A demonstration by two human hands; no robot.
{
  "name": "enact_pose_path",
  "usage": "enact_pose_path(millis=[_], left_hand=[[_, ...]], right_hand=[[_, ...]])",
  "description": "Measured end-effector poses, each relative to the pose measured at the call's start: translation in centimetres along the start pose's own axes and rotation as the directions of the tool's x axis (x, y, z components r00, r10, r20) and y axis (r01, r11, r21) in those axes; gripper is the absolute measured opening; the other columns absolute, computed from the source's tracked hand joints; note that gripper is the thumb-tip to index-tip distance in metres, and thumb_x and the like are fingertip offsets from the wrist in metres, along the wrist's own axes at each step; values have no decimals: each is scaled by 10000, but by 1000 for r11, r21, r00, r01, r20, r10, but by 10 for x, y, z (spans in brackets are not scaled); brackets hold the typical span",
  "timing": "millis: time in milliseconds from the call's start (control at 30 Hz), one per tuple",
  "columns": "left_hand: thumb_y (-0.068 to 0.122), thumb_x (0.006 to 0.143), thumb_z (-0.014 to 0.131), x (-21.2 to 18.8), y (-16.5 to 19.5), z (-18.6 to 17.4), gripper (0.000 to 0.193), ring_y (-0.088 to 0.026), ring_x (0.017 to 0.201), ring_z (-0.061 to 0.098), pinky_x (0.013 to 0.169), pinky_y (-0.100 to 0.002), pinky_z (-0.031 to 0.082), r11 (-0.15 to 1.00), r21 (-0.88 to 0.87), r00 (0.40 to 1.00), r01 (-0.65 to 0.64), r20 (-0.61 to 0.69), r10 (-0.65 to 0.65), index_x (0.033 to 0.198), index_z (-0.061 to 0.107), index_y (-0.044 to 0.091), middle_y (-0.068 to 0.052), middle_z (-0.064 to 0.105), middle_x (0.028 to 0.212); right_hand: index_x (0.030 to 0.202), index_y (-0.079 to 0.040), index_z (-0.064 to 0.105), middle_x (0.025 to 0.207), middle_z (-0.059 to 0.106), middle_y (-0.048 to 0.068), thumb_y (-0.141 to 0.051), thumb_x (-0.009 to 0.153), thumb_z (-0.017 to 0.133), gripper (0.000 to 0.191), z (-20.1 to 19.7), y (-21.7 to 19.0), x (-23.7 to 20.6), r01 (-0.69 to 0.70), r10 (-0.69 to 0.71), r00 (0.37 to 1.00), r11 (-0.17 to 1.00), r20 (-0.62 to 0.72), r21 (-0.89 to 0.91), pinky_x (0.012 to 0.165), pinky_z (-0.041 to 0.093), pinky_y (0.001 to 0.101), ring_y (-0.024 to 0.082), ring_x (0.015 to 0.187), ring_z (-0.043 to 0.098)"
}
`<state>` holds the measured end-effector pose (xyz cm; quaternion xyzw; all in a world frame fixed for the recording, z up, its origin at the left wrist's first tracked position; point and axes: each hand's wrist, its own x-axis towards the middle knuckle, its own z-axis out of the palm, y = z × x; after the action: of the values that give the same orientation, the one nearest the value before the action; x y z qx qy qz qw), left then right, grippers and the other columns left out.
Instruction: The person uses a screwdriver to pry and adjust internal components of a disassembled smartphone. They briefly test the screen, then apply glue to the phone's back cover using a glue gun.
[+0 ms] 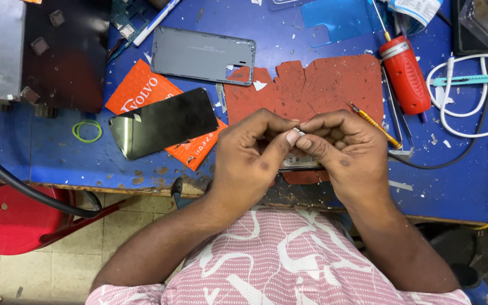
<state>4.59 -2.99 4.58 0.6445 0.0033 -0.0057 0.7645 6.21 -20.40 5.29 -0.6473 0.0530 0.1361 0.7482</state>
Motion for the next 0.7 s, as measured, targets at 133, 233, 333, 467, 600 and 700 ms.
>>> enact_pose_path(millis=[133, 233, 333, 467, 600, 700], left_hand=[[-74, 986, 607, -4, 11, -8, 210, -173, 900, 741, 797, -287, 596, 947, 238, 974, -215, 121, 191, 1175, 674, -8, -92, 709, 994], [-115, 922, 592, -6, 19, -17, 373, -268, 962, 701, 840, -352, 560, 823, 420, 920, -382, 261, 293, 1272, 656, -3, -136, 674, 1055], [-87, 913, 612, -3, 23, -28, 416, -294, 1022, 684, 879, -384, 558, 769, 468, 894, -434, 331, 303, 1317, 635, 13, -143, 669, 1132], [69, 975, 694, -4, 27, -45, 366, -309, 1110, 662, 970, -417, 545, 687, 598, 907, -413, 335, 254, 1333, 627, 28, -152, 666, 1223], [340, 937, 756, -8, 18, -44, 586, -377, 1286, 549, 1105, -496, 426, 486, 719, 866, -497, 447, 223, 1366, 580, -18, -217, 582, 1358], [405, 848, 750, -12, 12, -41, 710, -414, 1321, 478, 1123, -537, 366, 474, 719, 850, -508, 509, 138, 1357, 556, -51, -252, 526, 1385]], right_hand=[[1047, 21, 679, 939, 757, 125, 27, 928, 714, 124, -2, -3, -3, -2, 0, 999, 1000, -50, -27, 661, 649, 328, 159, 825, 766], [1077, 29, 682, 961, 741, 115, 54, 955, 728, 133, -8, 4, -2, 141, -142, 990, 985, 5, -99, 750, 619, 250, 133, 833, 729], [1080, 32, 675, 952, 727, 107, 61, 972, 735, 127, -18, 12, -3, 221, -218, 975, 968, 38, -123, 769, 603, 246, 123, 822, 711], [1054, 30, 658, 930, 717, 109, 65, 987, 742, 114, -38, 18, -7, 266, -265, 964, 962, 27, -56, 752, 602, 241, 126, 786, 708], [1073, 35, 646, 964, 718, 122, 81, 1009, 739, 122, -56, 17, -11, 329, -329, 944, 944, -10, -1, 804, 612, 254, 146, 830, 719], [1095, 42, 648, 986, 716, 124, 90, 1024, 742, 127, -65, 17, -13, 350, -349, 936, 936, -35, 26, 824, 614, 266, 151, 854, 717]])
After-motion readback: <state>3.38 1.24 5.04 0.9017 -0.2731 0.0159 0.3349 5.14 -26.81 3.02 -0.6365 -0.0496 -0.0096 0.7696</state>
